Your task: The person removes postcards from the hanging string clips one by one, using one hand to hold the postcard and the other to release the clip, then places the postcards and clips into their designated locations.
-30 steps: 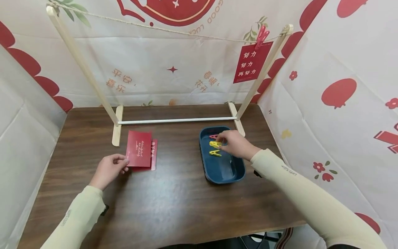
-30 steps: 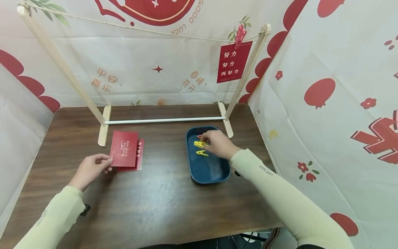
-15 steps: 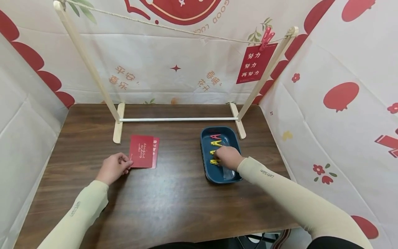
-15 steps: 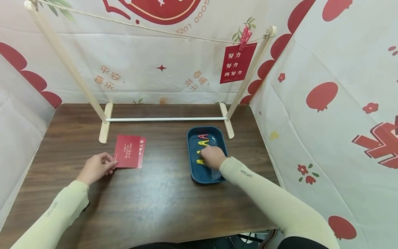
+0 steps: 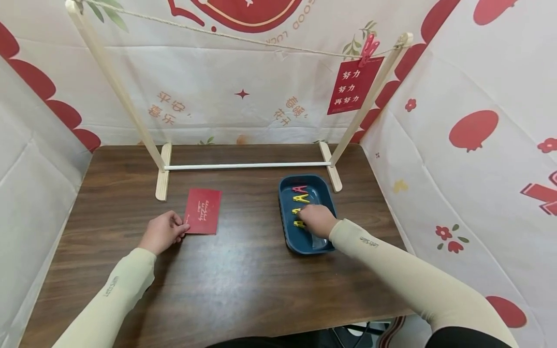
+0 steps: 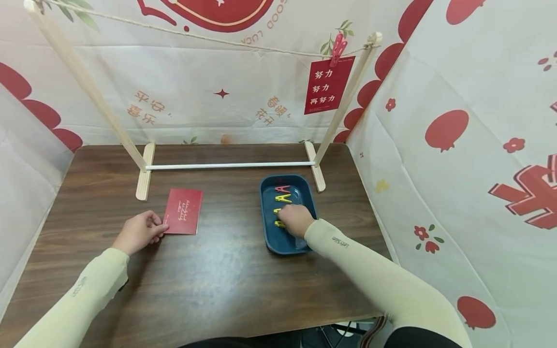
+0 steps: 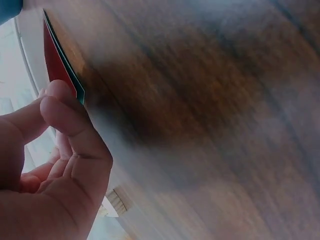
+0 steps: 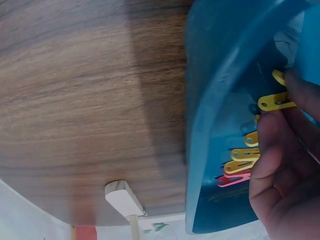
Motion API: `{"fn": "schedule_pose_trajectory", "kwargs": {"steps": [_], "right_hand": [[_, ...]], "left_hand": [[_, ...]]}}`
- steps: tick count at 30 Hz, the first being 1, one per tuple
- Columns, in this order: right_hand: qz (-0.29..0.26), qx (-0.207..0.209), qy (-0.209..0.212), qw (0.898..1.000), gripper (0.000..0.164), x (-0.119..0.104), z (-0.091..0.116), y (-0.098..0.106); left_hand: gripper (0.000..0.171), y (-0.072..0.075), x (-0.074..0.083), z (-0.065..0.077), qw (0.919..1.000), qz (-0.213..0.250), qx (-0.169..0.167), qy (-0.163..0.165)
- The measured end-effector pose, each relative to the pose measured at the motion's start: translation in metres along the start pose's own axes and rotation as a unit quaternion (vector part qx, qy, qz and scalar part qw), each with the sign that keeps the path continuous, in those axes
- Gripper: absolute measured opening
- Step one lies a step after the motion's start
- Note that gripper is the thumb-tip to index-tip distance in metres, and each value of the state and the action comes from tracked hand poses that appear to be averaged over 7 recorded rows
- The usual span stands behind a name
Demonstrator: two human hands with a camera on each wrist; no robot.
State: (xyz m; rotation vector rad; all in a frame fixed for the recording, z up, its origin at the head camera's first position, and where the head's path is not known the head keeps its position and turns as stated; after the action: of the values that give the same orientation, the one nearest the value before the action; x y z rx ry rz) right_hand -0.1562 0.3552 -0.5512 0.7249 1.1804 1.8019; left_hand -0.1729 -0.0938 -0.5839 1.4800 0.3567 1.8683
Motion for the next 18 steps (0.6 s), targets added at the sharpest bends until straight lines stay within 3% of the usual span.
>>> {"fn": "schedule_pose_trajectory", "kwargs": {"steps": [6, 13, 18], "right_hand": [[-0.002, 0.009, 0.011, 1.0, 0.008, 0.001, 0.004, -0.001], [0.0, 0.005, -0.003, 1.0, 0.013, 0.007, 0.015, 0.006], [-0.034, 0.045, -0.001, 0.998, 0.024, 0.015, 0.026, 0.026]], "left_hand": [[0.033, -0.003, 0.0, -0.001, 0.9994, -0.03, -0.019, -0.001], [0.035, -0.003, 0.002, -0.003, 0.9988, -0.039, -0.029, -0.007], [0.034, -0.004, 0.008, -0.006, 0.9982, -0.053, -0.024, -0.016]]}}
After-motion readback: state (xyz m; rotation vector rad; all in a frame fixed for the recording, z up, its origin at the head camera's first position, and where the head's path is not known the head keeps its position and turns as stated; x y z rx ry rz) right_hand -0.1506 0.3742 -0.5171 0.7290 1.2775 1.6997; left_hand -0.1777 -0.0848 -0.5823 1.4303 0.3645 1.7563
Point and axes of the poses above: each hand's wrist, its own z-axis away from the middle knuckle, its own y-axis out of the back of the hand, x = y × z, the point moved 2 cm from there along -z, towards the middle knuckle
